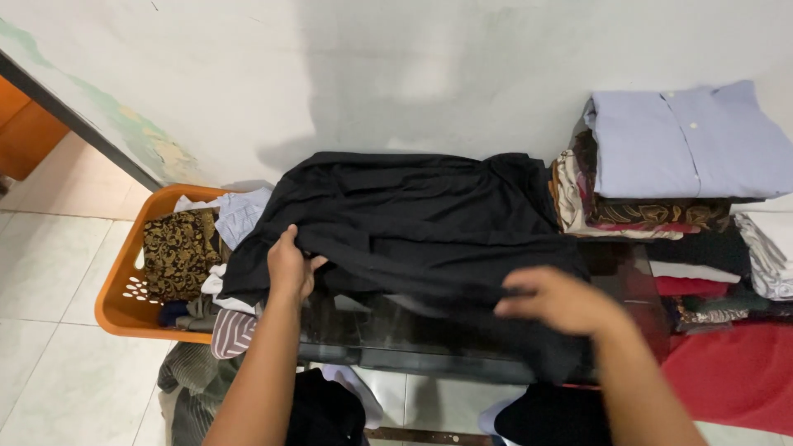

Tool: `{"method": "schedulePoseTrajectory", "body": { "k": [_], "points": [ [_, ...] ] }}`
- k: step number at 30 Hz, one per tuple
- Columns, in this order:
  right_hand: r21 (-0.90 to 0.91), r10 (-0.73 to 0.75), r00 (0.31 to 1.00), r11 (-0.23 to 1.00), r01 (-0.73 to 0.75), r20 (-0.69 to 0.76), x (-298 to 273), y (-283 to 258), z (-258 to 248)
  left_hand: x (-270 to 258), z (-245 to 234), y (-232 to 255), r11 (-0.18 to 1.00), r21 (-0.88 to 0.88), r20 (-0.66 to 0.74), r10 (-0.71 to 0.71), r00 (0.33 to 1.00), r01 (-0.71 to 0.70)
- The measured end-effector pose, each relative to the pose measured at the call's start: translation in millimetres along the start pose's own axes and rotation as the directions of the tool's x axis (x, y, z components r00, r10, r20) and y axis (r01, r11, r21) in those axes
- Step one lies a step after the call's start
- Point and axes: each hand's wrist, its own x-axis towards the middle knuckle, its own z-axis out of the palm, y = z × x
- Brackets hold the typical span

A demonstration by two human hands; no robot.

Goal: The person folds a black shirt and a white shirt on a glass table. They smooth the fabric, fold sleeves and sides, and stack the folded shirts. The person then begins buttoning the white shirt.

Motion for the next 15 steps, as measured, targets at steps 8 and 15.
{"method": "schedulePoseTrajectory", "body": {
  "k": [8, 15],
  "points": [
    [-0.475, -0.221, 0.846, 0.879, -0.042, -0.485, 117, 116, -18, 4, -41, -53, 0.804, 0.585, 0.092, 0.066, 0.994, -0.107],
    [-0.568, -0.235, 0.803, 0.809, -0.151, -0.548, 145, 177, 45, -3, -78, -49, 0.367, 0.915, 0.015, 0.39, 0.921, -0.17]
  ]
}}
